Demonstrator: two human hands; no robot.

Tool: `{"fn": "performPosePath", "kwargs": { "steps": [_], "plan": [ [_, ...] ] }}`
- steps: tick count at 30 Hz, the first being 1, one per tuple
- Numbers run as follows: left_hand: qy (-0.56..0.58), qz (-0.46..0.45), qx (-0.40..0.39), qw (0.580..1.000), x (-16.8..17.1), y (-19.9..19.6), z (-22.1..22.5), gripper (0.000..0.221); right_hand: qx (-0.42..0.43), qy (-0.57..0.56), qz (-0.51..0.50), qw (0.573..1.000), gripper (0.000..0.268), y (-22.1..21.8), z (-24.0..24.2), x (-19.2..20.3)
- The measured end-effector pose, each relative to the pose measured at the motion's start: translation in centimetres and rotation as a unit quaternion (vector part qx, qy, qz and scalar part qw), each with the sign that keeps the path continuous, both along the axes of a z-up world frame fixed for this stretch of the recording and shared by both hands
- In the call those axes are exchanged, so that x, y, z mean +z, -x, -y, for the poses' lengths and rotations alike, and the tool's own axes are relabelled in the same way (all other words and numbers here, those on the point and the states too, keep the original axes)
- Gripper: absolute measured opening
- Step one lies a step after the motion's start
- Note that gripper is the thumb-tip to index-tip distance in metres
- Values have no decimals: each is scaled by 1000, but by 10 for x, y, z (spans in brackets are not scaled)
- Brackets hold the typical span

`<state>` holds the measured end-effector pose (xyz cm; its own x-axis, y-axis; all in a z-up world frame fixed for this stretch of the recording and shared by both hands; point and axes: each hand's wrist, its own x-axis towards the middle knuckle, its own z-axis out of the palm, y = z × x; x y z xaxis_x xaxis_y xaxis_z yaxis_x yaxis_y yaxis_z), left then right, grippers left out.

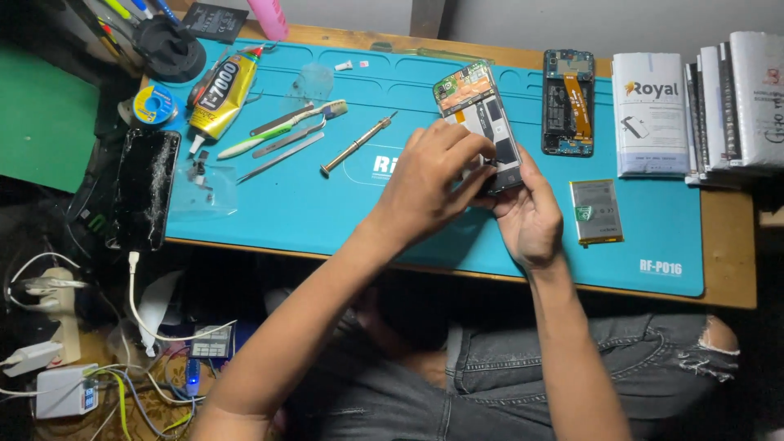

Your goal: The person uses a metal spudger to pry and lift internal components and adhesive strips inside a disassembled smartphone. They repeatedly insert the tool along the edges and under parts to separate them, then set the tool down and reposition the phone. The person handles the phone and spudger throughout the clip.

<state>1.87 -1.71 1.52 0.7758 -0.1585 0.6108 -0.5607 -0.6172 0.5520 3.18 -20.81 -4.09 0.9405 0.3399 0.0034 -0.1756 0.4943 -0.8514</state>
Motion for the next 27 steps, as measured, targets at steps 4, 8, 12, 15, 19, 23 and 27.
{"fn": "performPosePath", "kwargs": {
  "steps": [4,8,12,15,19,23,27],
  "plan": [
    [0,-9,-16,1000,6,-6,1,22,2,14,16,1000,60,2,-4,5],
    [-8,-14,-24,1000,13,-7,0,19,6,24,24,999,59,3,-6,11],
    [2,-38,-38,999,14,-7,2,16,9,25,39,999,59,1,-1,-3],
    [-45,-9,-54,997,5,-16,-1,19,11,33,34,999,58,4,-8,13],
    [-85,13,-72,994,12,-11,6,23,10,4,16,1000,65,-1,-7,19],
    [-118,12,-117,986,22,1,14,15,17,-21,-18,999,62,2,-1,29],
    [-156,37,-140,977,20,6,21,16,35,64,53,996,71,16,-14,70]
  ]
}}
